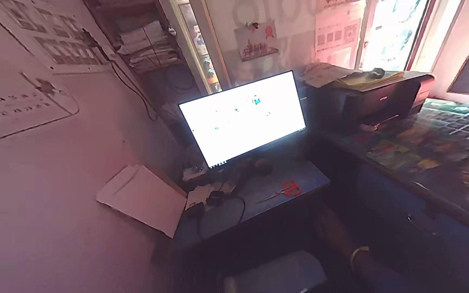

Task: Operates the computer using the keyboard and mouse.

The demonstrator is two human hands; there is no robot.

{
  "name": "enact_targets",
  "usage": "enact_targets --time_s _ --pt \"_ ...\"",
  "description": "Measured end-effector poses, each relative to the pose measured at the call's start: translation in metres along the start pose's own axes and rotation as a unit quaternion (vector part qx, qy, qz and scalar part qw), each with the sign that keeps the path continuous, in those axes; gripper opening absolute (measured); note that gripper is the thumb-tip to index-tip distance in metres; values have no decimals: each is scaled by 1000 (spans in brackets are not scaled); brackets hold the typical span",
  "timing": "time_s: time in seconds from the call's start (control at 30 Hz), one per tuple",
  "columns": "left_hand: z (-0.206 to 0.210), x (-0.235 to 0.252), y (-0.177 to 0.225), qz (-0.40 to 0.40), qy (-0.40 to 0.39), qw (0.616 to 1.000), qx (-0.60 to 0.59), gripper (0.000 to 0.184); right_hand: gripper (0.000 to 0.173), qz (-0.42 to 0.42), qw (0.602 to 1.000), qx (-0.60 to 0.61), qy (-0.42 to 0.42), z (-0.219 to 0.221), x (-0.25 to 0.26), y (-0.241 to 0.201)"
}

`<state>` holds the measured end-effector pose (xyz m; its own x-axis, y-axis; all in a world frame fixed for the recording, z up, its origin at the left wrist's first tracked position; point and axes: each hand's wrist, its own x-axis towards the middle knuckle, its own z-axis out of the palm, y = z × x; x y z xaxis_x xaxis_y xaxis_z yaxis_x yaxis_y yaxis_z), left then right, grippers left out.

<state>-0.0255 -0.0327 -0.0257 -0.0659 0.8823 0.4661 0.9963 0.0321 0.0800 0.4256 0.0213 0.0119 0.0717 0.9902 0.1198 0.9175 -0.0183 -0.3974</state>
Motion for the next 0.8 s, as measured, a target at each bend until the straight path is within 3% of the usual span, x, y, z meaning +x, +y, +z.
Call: enact_targets --time_s 0.13,0.27,0.5,0.8 --pt "15 2 -6 2 -26 1000 7 54 52 -1 1000 -1 1 -1 -2 1" --pt "-19 7 10 0 -86 996 7 56 51 -16 1000 0 27 3 -3 3" --pt "21 3 -1 -2 -5 1000 -29 59 51 -20 999 -11 32 0 -3 0" --pt "14 9 3 7 -8 999 -32 60 51 -2 1000 -21 12 1 1 0"
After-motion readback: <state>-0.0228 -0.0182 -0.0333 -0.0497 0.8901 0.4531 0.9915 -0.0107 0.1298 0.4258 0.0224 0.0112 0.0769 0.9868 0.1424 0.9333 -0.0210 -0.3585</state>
